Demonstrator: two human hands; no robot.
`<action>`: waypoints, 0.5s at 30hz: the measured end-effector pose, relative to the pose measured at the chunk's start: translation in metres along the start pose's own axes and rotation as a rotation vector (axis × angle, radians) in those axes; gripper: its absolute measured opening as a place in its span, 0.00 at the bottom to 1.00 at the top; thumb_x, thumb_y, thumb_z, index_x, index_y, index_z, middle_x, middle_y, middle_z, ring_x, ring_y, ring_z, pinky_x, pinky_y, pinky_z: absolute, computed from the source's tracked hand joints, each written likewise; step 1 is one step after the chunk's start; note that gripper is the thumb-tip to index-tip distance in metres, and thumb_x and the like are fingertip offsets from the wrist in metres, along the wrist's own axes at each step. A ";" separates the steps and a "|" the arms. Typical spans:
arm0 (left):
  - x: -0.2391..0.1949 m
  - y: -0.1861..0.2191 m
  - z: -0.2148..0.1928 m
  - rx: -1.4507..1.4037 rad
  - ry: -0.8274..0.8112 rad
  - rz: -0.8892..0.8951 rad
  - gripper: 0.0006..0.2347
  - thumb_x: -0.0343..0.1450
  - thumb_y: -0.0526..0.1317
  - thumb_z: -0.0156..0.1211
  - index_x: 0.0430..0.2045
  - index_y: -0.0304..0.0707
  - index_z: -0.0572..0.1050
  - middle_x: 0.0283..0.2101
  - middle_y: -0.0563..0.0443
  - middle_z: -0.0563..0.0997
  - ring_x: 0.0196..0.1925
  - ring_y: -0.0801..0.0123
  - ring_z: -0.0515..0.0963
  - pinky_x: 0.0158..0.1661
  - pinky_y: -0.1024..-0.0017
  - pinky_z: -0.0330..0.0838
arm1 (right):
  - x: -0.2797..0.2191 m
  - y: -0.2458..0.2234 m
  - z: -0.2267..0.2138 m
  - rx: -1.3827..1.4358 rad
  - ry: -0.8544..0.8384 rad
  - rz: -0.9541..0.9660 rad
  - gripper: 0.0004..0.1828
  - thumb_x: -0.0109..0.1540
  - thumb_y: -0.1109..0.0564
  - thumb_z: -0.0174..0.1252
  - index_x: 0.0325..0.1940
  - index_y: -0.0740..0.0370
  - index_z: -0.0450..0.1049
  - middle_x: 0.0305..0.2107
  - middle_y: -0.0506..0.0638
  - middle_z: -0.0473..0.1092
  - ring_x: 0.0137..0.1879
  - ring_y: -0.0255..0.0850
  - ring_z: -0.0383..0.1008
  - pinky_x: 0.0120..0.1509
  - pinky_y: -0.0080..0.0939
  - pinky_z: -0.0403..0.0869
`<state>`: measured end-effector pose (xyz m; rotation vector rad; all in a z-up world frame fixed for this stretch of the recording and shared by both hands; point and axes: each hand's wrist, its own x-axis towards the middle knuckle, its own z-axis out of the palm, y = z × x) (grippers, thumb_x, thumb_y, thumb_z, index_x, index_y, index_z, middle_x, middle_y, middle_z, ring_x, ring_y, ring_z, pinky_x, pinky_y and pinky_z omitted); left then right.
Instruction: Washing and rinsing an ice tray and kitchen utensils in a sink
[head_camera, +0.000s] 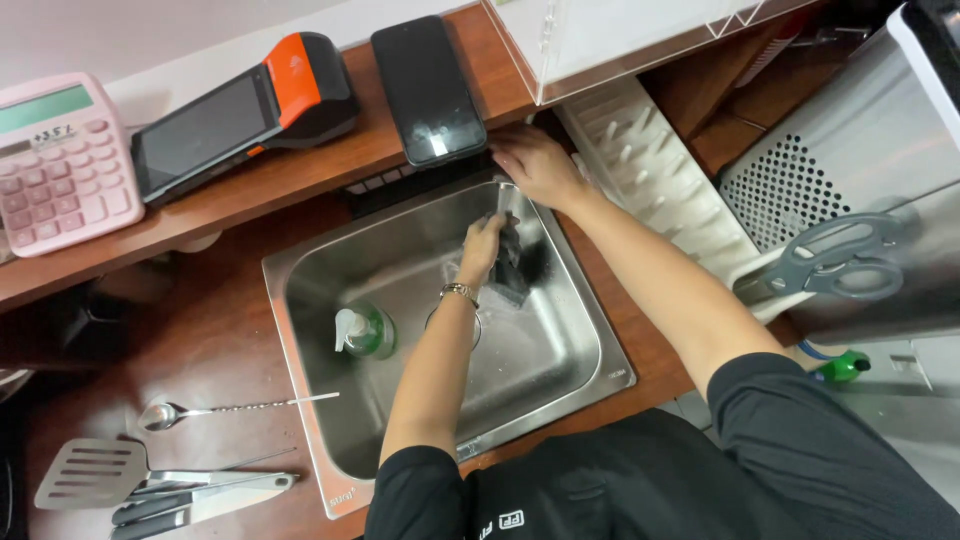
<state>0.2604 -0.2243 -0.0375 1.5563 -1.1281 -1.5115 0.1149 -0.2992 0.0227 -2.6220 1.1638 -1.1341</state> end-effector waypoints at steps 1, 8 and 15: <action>-0.002 -0.003 -0.006 0.014 -0.032 0.069 0.24 0.72 0.51 0.56 0.58 0.33 0.74 0.62 0.32 0.73 0.68 0.39 0.67 0.64 0.44 0.62 | -0.013 0.004 0.015 -0.099 0.089 -0.073 0.14 0.71 0.51 0.54 0.54 0.58 0.79 0.50 0.56 0.76 0.59 0.54 0.73 0.65 0.53 0.71; 0.004 -0.064 -0.030 0.083 0.062 0.167 0.09 0.73 0.47 0.63 0.38 0.44 0.81 0.35 0.42 0.83 0.43 0.58 0.81 0.45 0.61 0.74 | -0.018 -0.060 0.005 0.120 0.199 -0.214 0.15 0.68 0.51 0.55 0.54 0.55 0.81 0.52 0.54 0.77 0.62 0.54 0.74 0.70 0.55 0.69; -0.027 -0.042 -0.053 0.195 0.165 0.148 0.11 0.68 0.54 0.67 0.35 0.53 0.84 0.34 0.45 0.84 0.43 0.54 0.83 0.44 0.62 0.76 | -0.027 -0.039 0.021 -0.221 0.055 0.003 0.30 0.58 0.55 0.61 0.66 0.58 0.72 0.50 0.62 0.73 0.59 0.57 0.73 0.67 0.54 0.70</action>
